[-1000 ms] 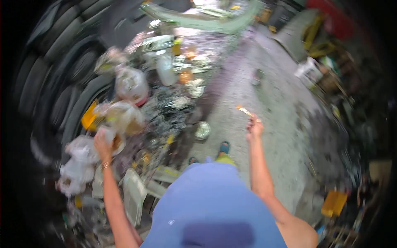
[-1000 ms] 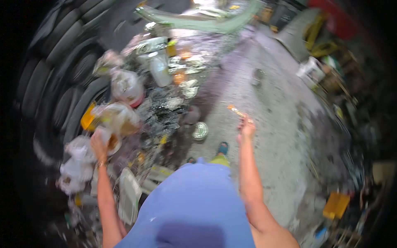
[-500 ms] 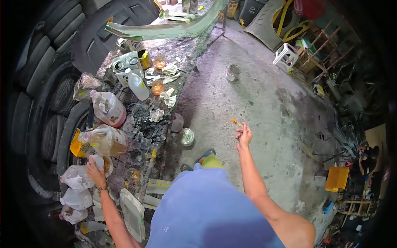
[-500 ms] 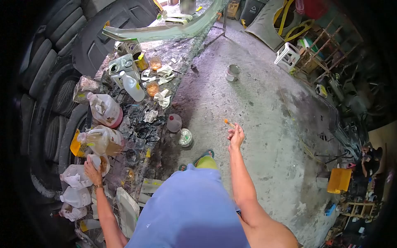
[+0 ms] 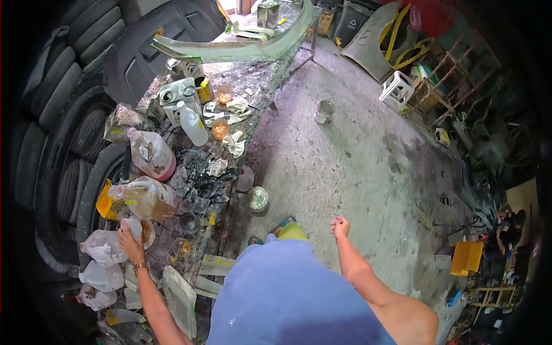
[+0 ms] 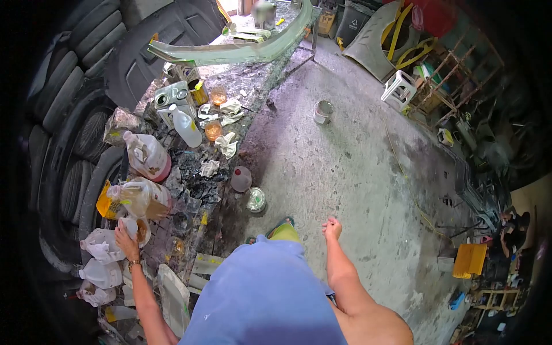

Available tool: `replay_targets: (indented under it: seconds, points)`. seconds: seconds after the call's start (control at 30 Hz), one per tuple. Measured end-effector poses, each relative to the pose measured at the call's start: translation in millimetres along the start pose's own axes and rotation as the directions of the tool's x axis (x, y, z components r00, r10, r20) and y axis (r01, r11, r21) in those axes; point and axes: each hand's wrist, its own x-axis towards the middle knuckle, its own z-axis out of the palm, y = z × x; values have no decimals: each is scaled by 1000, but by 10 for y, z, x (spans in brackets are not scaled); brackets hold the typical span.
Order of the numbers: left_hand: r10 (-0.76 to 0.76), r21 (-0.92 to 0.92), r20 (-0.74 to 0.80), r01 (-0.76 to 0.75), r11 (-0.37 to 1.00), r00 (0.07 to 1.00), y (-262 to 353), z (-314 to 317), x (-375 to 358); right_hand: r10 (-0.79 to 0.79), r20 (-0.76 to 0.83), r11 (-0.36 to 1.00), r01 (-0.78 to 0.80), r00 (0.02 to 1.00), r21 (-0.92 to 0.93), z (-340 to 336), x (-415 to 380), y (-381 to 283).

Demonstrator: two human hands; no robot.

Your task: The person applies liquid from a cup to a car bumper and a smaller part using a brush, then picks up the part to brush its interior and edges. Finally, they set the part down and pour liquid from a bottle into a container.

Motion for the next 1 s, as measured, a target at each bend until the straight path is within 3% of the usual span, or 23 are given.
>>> replay_targets:
  seconds: [0.13,0.17,0.2,0.33,0.5,0.6,1.0]
  points:
    - [-8,2,8,8,1000,1000,39,-20,19,124,2,992,-124,992,-13,-74,-24,63]
    - [50,-69,-22,-52,996,998,28,7,45,145,15,989,-145,989,-11,-67,-32,75]
    - [92,-122,-51,-98,988,994,-46,-8,17,148,42,989,-146,988,-29,-58,-20,69]
    - [22,-8,-2,-22,1000,1000,-13,-8,5,139,77,989,-135,987,-52,12,116,52]
    - [-22,-10,-22,22,1000,1000,92,-125,29,86,206,996,-79,975,-42,5,104,-57]
    - [-16,23,-42,17,1000,999,55,-161,-27,132,193,987,-111,972,-117,-20,68,-39]
    - [-57,-57,15,58,997,998,6,-187,4,169,168,983,-154,971,-97,-25,147,-110]
